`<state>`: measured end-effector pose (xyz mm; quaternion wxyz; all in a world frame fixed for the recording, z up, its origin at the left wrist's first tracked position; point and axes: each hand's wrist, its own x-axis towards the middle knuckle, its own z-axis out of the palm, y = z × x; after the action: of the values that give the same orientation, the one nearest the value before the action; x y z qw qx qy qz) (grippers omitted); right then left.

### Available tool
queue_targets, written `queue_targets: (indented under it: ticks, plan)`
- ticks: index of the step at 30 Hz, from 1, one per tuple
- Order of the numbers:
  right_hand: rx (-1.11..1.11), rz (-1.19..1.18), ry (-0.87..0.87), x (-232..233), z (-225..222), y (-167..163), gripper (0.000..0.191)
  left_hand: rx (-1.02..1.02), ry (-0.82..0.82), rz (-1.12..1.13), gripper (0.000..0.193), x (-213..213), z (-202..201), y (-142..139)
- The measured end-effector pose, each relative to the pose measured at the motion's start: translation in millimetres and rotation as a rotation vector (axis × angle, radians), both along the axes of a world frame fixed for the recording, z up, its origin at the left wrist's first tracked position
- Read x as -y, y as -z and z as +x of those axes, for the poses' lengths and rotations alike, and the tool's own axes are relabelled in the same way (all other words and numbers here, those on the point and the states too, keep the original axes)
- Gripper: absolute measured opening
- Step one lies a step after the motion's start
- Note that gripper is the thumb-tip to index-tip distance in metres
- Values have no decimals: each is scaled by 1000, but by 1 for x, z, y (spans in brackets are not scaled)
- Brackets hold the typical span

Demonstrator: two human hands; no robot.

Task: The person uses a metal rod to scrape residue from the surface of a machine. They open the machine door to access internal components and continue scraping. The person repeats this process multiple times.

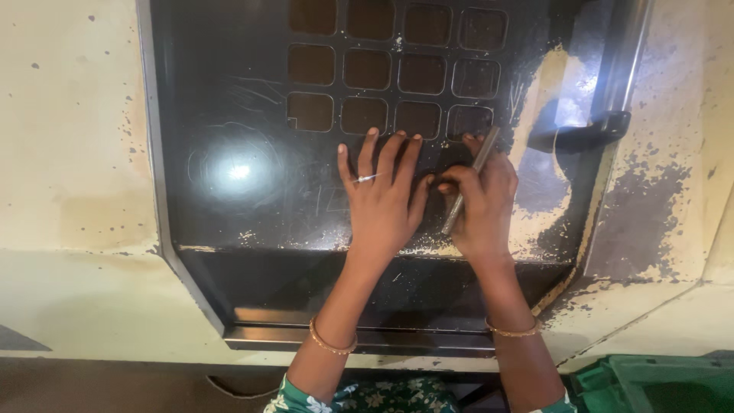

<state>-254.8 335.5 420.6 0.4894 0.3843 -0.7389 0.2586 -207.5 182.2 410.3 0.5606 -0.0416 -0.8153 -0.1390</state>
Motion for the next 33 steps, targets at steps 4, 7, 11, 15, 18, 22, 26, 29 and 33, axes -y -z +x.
queue_targets:
  ticks: [4, 7, 11, 15, 18, 22, 26, 29, 33]
  plan:
    - [2, -5, 6, 0, -1, 1, 17, -3, 1, 4, 55, 0, -1, 1]
    - [-4, -8, 24, 1, -1, 2, 18, -13, 7, 6, 55, 0, -1, 1]
    - [-11, -9, 5, 1, -3, 2, 21, -16, -4, 0, 55, 1, -2, 0]
    - [-1, -22, 1, 1, -5, 5, 22, -2, -9, -2, 56, 2, -2, 1]
    - [-9, -23, -3, 2, -6, 6, 21, -15, -6, -5, 55, 2, -3, 2]
    - [-17, -20, 10, 2, -6, 5, 20, -22, -7, 1, 54, 1, -3, 1]
    - [-8, -23, 1, 2, -4, 4, 21, -30, -11, -1, 53, 2, -2, 1]
    - [-19, -29, 3, 3, -4, 2, 21, -24, -10, -5, 53, 2, -2, -1]
    - [-5, -26, 13, 4, -3, 3, 21, -32, 2, 6, 53, 2, 0, 0]
